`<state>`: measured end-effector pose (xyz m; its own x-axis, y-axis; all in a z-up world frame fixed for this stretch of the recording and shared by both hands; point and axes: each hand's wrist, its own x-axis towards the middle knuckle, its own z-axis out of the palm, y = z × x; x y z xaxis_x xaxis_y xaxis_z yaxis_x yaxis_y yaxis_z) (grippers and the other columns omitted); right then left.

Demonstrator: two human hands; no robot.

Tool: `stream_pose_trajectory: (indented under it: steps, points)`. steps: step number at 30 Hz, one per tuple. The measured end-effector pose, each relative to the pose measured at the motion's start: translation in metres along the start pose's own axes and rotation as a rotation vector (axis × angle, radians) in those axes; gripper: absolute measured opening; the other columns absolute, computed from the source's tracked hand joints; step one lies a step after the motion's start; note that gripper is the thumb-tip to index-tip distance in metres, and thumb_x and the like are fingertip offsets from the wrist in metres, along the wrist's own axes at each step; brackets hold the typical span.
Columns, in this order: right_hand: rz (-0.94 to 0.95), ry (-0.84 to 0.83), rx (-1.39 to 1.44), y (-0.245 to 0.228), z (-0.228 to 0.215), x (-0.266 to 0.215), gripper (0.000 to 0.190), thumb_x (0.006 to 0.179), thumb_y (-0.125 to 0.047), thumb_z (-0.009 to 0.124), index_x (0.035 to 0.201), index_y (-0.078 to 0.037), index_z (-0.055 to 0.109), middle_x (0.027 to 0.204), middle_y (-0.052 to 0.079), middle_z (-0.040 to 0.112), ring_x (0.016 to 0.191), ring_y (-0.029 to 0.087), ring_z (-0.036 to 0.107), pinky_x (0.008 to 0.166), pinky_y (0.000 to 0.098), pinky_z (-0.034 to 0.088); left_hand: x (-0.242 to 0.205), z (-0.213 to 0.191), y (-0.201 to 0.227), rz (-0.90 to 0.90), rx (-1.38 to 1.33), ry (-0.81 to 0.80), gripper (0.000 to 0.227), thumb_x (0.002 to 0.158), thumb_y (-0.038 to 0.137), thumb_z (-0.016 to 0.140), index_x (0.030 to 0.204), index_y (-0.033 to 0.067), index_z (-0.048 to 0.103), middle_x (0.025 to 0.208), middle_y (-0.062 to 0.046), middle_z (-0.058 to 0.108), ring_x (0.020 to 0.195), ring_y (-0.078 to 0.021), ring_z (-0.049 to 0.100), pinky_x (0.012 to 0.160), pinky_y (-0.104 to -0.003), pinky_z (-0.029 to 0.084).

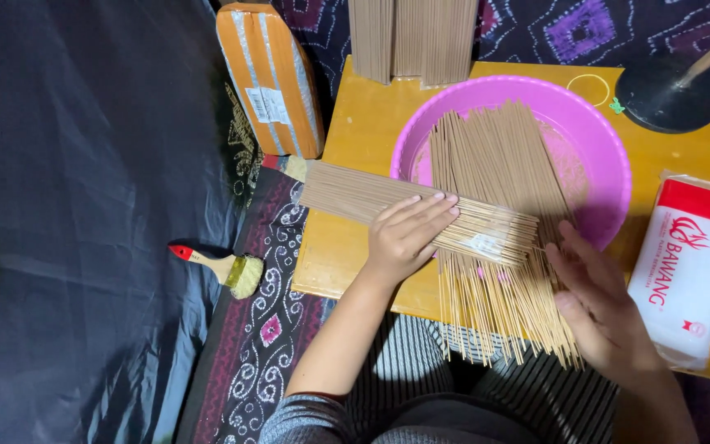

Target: Bundling thin wooden sticks and securing them by wrapping thread around the bundles at a fast pace.

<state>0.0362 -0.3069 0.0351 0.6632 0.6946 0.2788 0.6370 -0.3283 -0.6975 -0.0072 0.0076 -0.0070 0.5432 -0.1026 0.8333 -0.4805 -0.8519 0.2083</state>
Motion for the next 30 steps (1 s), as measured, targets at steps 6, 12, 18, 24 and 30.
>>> stream_pose_trajectory:
  steps: [6, 12, 18, 24, 30]
  points:
    - [-0.171, -0.008, -0.169, 0.008, 0.012, 0.007, 0.066, 0.092, -0.016, 0.061, 0.155, -0.007, 0.043, 0.174, 0.016, 0.019, 0.158, 0.031, 0.025, 0.128, 0.0445, 0.018, 0.001, -0.001, 0.001, -0.006, -0.008, 0.003, 0.026, 0.102, 0.003, 0.064, 0.124, 0.0121, 0.073, 0.129, -0.004, 0.073, 0.125, -0.0208, 0.070, 0.109, -0.038, 0.053]
    - [-0.110, -0.033, -0.147, 0.005, 0.007, 0.006, 0.057, 0.096, -0.018, 0.057, 0.152, -0.010, 0.049, 0.174, 0.011, 0.020, 0.155, 0.028, 0.025, 0.128, 0.0431, 0.016, 0.004, -0.004, 0.001, 0.002, -0.021, -0.021, 0.027, 0.103, 0.008, 0.057, 0.125, 0.0112, 0.073, 0.129, -0.004, 0.073, 0.125, -0.0211, 0.069, 0.108, -0.037, 0.053]
    - [0.027, 0.256, -0.021, 0.014, -0.030, -0.012, 0.031, 0.100, -0.004, 0.062, 0.130, -0.004, 0.069, 0.130, 0.013, 0.067, 0.121, 0.023, 0.064, 0.108, 0.0320, 0.049, 0.007, -0.006, 0.001, 0.012, -0.036, -0.058, 0.029, 0.104, 0.011, 0.053, 0.127, 0.0094, 0.071, 0.131, -0.007, 0.072, 0.126, -0.0236, 0.068, 0.110, -0.038, 0.052]
    - [0.053, 0.388, -0.310, 0.067, -0.038, -0.051, 0.018, 0.099, -0.001, 0.071, 0.112, -0.010, 0.079, 0.107, 0.007, 0.075, 0.098, 0.021, 0.068, 0.094, 0.0341, 0.054, 0.012, -0.005, 0.003, 0.029, -0.048, -0.049, 0.029, 0.104, 0.012, 0.053, 0.125, 0.0065, 0.072, 0.128, -0.010, 0.073, 0.123, -0.0256, 0.071, 0.108, -0.040, 0.054]
    - [-0.221, 0.283, -0.329, 0.073, -0.032, -0.045, 0.025, 0.083, -0.015, 0.084, 0.107, -0.013, 0.078, 0.102, 0.002, 0.076, 0.090, 0.020, 0.070, 0.086, 0.0373, 0.051, 0.012, -0.003, 0.003, 0.012, -0.048, -0.055, 0.028, 0.101, 0.012, 0.057, 0.123, 0.0056, 0.073, 0.127, -0.012, 0.073, 0.122, -0.0280, 0.071, 0.106, -0.041, 0.055]
